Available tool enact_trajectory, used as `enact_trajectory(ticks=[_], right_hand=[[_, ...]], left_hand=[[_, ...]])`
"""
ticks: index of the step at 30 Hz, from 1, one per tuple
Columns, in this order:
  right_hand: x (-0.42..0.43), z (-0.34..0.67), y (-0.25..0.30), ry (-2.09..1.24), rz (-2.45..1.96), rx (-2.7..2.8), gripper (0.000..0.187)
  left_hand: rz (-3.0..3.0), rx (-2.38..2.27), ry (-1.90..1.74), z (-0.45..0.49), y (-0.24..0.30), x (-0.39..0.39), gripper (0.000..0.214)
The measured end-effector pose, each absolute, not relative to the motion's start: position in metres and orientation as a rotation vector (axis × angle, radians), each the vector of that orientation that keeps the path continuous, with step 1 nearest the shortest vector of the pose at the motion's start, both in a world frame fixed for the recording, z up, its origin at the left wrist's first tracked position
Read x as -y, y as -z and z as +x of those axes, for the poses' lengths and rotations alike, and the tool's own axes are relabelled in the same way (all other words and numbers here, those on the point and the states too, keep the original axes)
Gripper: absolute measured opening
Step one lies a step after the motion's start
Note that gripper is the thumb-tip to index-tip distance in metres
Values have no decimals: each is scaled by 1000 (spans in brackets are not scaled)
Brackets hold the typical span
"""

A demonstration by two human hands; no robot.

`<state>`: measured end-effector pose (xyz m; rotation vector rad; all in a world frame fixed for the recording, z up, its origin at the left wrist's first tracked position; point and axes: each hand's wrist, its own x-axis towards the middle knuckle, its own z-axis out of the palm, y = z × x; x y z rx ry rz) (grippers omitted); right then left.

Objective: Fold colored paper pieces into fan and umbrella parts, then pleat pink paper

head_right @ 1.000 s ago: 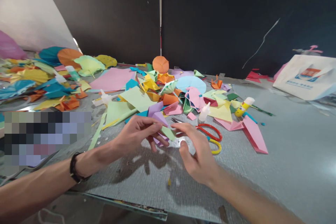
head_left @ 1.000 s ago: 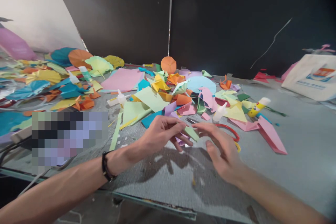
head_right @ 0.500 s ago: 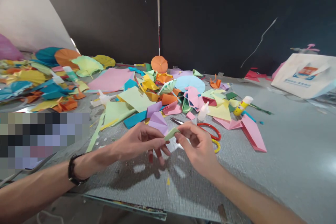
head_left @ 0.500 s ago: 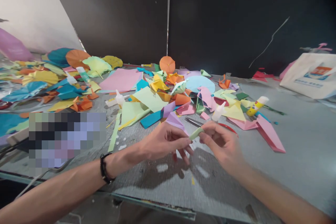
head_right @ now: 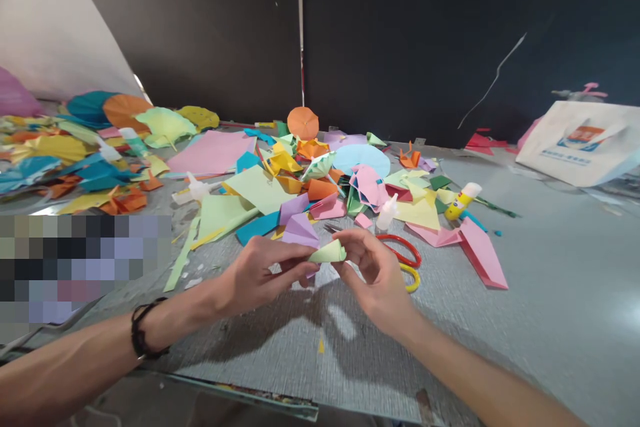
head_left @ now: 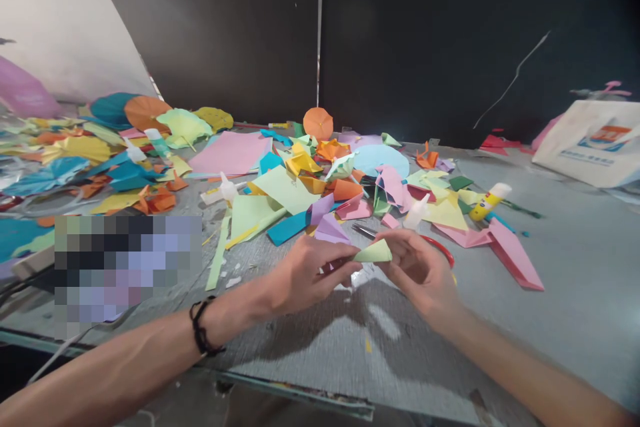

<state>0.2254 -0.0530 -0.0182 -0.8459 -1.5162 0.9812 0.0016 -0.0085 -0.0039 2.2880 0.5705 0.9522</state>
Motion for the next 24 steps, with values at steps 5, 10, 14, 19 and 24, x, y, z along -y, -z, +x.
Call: enact_trajectory(ticks=[5,10,14,19,24], right_hand=[[52,225,20,-935,-882,1512,16],[53,221,19,-919,-951,1445,15],[57,219,13,-862,-1010,1455,14],[57,217,10,-966,-968,1442,17],[54,218,9,-999,-1020,1471,23]], left_hand=[[2284,-648,-986,2,5,11,14],[2024,-782,-889,7,1,13,18],[1591,-689,-644,8,-1,10,27],[1454,-574,-558,7,1,9,36],[1431,-618,-552,12,1,14,39]])
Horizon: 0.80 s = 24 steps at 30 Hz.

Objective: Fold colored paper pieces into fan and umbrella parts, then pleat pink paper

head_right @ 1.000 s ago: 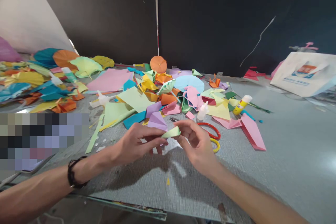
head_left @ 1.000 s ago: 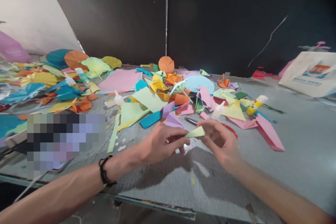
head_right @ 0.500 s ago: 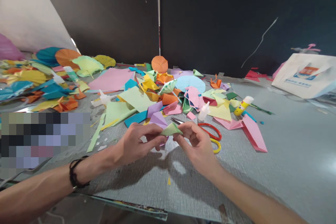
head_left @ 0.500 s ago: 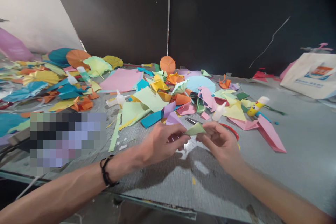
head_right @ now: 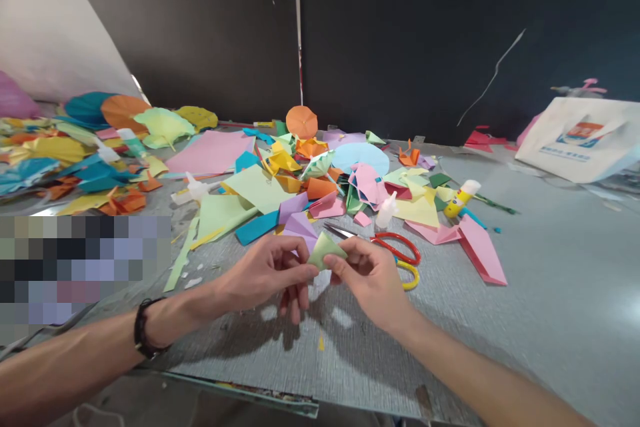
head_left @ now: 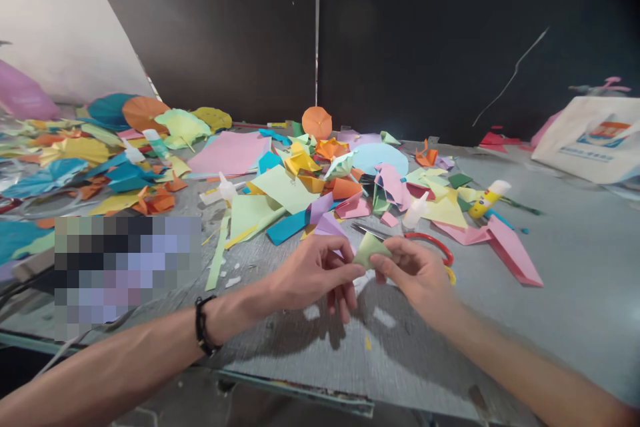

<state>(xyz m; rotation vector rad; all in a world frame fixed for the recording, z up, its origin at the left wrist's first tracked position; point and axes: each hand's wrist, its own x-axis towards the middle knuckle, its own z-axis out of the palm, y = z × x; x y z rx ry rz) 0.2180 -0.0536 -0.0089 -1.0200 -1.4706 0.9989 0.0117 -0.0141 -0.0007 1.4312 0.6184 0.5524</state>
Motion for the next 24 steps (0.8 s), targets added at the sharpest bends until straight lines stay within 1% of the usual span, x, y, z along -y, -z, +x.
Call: enact_trajectory(ticks=[3,6,12,18,21,24], right_hand=[[54,219,6,-996,-1042,1466,29],[55,218,2,-1072,-1043,1458,30],[54,215,3,-1196,-1051,1399,32],[53,217,7,-1205,-1019,1342,32],[53,217,7,-1178,-1012,1321,34],[54,216,7,-1146,-990,1361,31]], left_hand=[[1396,-601,-507,12,1,13,40],[1388,-561,-468,11,2,12,44],[1507,-632,-609,11,3,14,42],[1512,-648,-596,10,0,14,40],[1548,-684,-657,9,1,12,32],[1649,-733,-739,9,0,11,38]])
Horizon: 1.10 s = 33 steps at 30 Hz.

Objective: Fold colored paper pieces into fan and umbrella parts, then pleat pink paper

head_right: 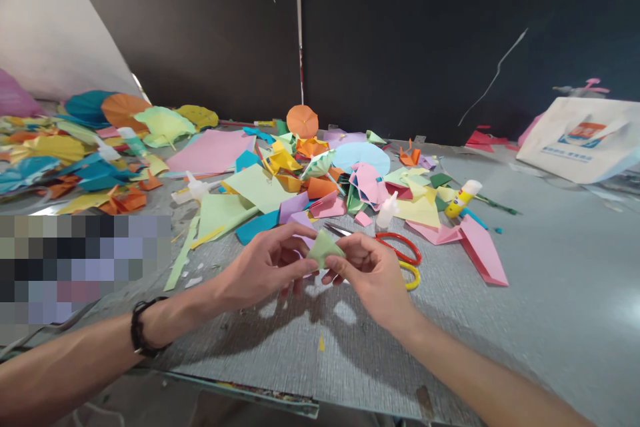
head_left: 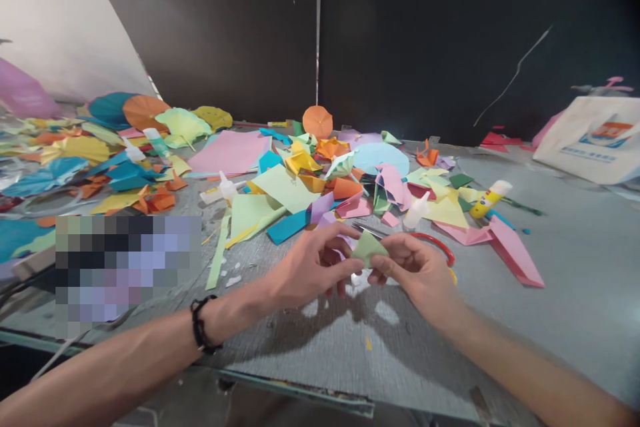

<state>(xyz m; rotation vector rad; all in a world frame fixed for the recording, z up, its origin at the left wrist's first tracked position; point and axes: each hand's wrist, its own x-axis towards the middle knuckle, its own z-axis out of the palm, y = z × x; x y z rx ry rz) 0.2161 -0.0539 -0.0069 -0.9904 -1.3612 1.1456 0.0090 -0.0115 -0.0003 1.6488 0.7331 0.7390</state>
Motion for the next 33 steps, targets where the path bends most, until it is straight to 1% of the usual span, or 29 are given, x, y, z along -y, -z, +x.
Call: enact_trajectory(ticks=[3,4,7,12,17,20,26,33], right_hand=[[54,216,7,-1098,-981,1382,28],[55,216,7,-1075,-986,1395,27],[55,216,7,-991,-1017,1442,27],[57,218,11,-916,-1053,1491,26],[58,218,16,-866,-1052,1505,27],[56,218,14,-907,-1058,1503,28],[51,221,7,-983,-1079,1430,33],[52,217,11,-1104,-1098,1460,36]], left_hand=[[1775,-711,-661,9,-3,13,23],[1806,-697,-628,9,-3,14,22],[1835,-654,-590,7,-4,16,30],[1896,-614,-514,6,-5,17,24],[1910,-650,-587,8,-7,18,26],[1868,-666,-588,8,-6,16,24],[1521,-613,-565,7,-2,8,32],[1550,-650,-522,9,-1,13,30]])
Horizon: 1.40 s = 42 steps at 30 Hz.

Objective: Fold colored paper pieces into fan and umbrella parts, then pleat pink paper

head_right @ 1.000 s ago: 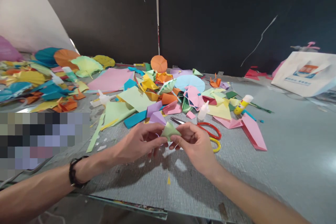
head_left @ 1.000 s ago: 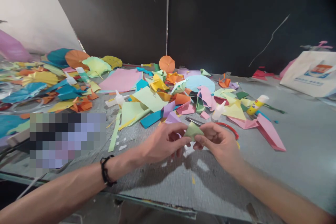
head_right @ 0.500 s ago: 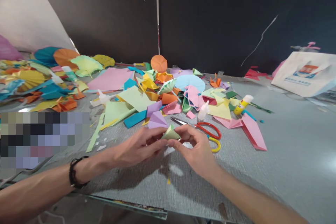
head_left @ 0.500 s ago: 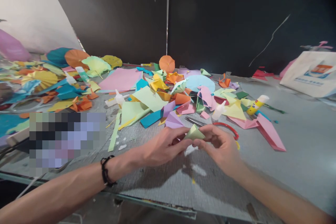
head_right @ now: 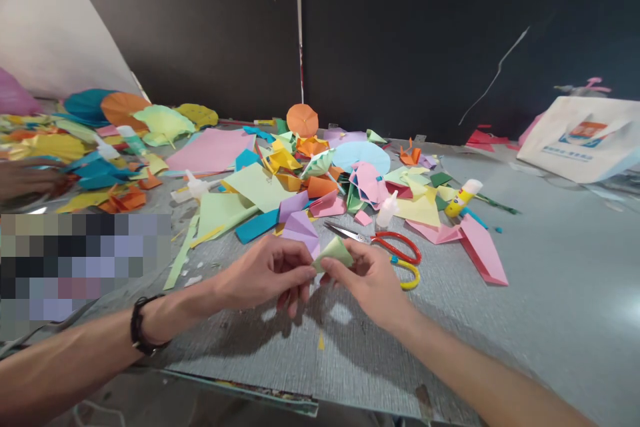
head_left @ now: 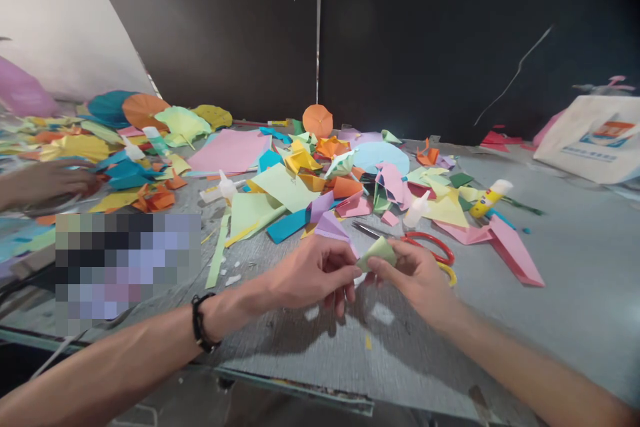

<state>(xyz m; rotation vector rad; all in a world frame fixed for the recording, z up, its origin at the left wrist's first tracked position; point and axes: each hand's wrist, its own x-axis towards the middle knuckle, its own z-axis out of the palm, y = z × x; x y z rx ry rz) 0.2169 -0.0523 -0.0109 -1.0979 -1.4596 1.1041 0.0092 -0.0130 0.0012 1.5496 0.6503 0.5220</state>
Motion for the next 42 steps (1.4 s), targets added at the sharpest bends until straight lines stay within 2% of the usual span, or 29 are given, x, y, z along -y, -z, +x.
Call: enact_trajectory(ticks=[11,20,27,42], right_hand=[[48,225,8,-1290,-1044,1403,42],[48,225,12,-1176,-1105,1402,37],[52,222,8,-1207,-1076,1421,31],[53,219,4,-1307,-963,1372,35]], left_hand=[[1447,-584,-584,4,-6,5,36],[1414,-641,-685,4,-3,3,32],[1405,-601,-749,7,3,4,31],[1310,-535,-869,10,2,9,22]])
